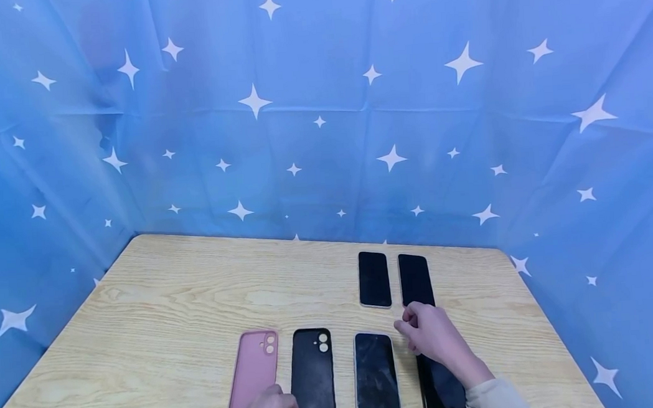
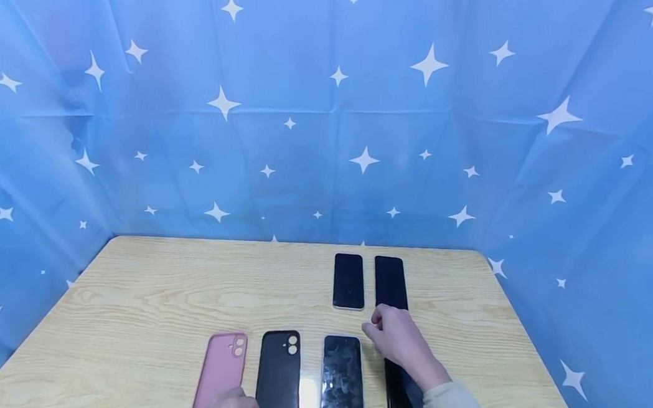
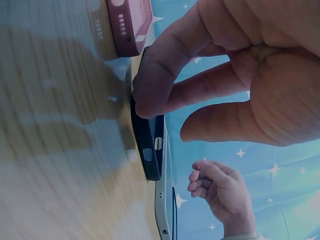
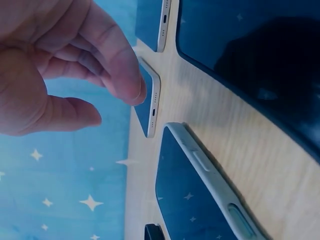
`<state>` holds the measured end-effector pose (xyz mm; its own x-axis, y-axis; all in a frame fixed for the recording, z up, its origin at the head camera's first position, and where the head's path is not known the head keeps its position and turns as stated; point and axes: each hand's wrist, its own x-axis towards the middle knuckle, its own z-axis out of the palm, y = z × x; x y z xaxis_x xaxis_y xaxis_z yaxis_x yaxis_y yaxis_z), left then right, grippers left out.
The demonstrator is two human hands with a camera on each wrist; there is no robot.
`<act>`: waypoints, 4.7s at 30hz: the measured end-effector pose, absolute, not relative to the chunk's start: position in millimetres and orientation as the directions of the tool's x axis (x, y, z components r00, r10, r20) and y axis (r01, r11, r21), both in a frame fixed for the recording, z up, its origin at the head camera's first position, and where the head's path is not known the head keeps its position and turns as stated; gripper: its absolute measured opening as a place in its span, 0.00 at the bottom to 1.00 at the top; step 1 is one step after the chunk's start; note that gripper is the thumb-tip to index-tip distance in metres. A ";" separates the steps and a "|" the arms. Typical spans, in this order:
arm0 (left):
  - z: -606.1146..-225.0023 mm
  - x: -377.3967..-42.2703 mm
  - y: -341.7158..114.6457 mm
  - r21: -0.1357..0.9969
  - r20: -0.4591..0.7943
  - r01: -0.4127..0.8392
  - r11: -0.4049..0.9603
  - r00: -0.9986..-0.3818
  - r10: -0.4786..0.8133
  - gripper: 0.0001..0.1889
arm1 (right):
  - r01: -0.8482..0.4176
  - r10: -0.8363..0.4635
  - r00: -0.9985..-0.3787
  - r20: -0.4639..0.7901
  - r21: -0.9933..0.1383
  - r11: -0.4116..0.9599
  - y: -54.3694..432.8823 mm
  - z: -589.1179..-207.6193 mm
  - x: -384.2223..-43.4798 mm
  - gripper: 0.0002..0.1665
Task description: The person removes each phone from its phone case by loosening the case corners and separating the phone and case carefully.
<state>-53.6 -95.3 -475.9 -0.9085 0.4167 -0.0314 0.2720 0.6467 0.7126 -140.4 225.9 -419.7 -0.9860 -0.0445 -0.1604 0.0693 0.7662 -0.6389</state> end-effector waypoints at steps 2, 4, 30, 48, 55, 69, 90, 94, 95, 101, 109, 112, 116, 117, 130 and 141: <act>-476.0 -53.2 -96.4 0.700 -0.011 0.290 0.653 -0.910 0.415 0.08 | 0.065 -0.049 -0.986 -0.162 -0.632 0.772 225.7 -420.5 -138.0 0.06; -475.4 -52.6 -97.3 0.693 0.006 0.301 0.655 -0.911 0.413 0.09 | 0.059 -0.056 -0.985 -0.160 -0.632 0.773 225.2 -421.2 -136.0 0.06; -437.1 -62.9 -51.2 0.826 -0.124 0.132 0.548 -0.906 0.405 0.11 | -0.011 -0.124 -0.984 -0.130 -0.643 0.766 224.0 -432.7 -124.8 0.03; -444.0 -70.0 -27.9 0.854 -0.138 0.122 0.505 -0.884 0.447 0.19 | -0.046 -0.195 -0.969 -0.152 -0.664 0.746 219.9 -443.2 -117.6 0.02; -446.8 -71.9 -26.1 0.857 -0.166 0.091 0.507 -0.883 0.438 0.19 | 0.009 -0.152 -0.966 -0.209 -0.613 0.790 213.8 -444.1 -117.9 0.04; -445.9 -71.6 -27.8 0.851 -0.089 0.156 0.502 -0.899 0.429 0.19 | 0.102 -0.080 -0.943 -0.322 -0.510 0.854 198.9 -437.4 -126.2 0.12; -446.7 -73.0 -37.1 0.867 -0.026 0.185 0.463 -0.910 0.414 0.19 | 0.149 -0.114 -0.951 -0.287 -0.748 0.647 206.3 -438.8 -127.0 0.08; -449.3 -72.7 -38.4 0.847 0.046 0.250 0.470 -0.914 0.403 0.18 | 0.122 -0.175 -0.949 -0.262 -0.819 0.560 207.2 -433.5 -126.1 0.08; -449.9 -72.4 -38.7 0.837 0.075 0.275 0.473 -0.914 0.399 0.18 | 0.104 -0.183 -0.952 -0.245 -0.823 0.558 207.2 -432.3 -126.0 0.08; -448.7 -73.4 -41.0 0.838 0.117 0.307 0.451 -0.908 0.402 0.17 | 0.023 -0.161 -0.976 -0.149 -0.798 0.602 206.1 -425.9 -127.5 0.09; -446.2 -74.9 -43.5 0.866 0.134 0.301 0.400 -0.909 0.395 0.16 | 0.048 -0.157 -0.979 -0.127 -0.902 0.430 201.8 -413.9 -132.1 0.13; -444.8 -76.0 -45.1 0.878 0.134 0.292 0.379 -0.910 0.392 0.17 | 0.031 -0.151 -0.984 -0.097 -0.921 0.388 199.6 -408.9 -134.8 0.14; -443.1 -77.7 -47.3 0.891 0.127 0.274 0.361 -0.915 0.382 0.20 | 0.033 -0.131 -0.988 -0.084 -0.937 0.348 194.4 -402.8 -136.9 0.14; -442.8 -77.9 -48.0 0.894 0.127 0.271 0.356 -0.917 0.379 0.21 | 0.035 -0.126 -0.989 -0.082 -0.940 0.338 192.9 -401.3 -137.0 0.15; -441.4 -80.7 -59.1 0.998 0.052 0.058 -0.002 -0.897 0.439 0.19 | 0.004 -0.154 -0.987 -0.042 -0.972 0.237 175.5 -385.5 -134.6 0.16; -440.1 -79.2 -70.1 0.992 -0.037 -0.088 -0.089 -0.887 0.459 0.18 | -0.047 -0.275 -0.961 -0.008 -0.980 0.194 175.8 -389.8 -136.7 0.15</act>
<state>-79.2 -70.1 -440.1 -0.8874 0.4594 -0.0371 -0.0877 -0.0892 0.9922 -136.7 175.8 -389.8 -0.9614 -0.2750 -0.0079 -0.0473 0.1935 -0.9800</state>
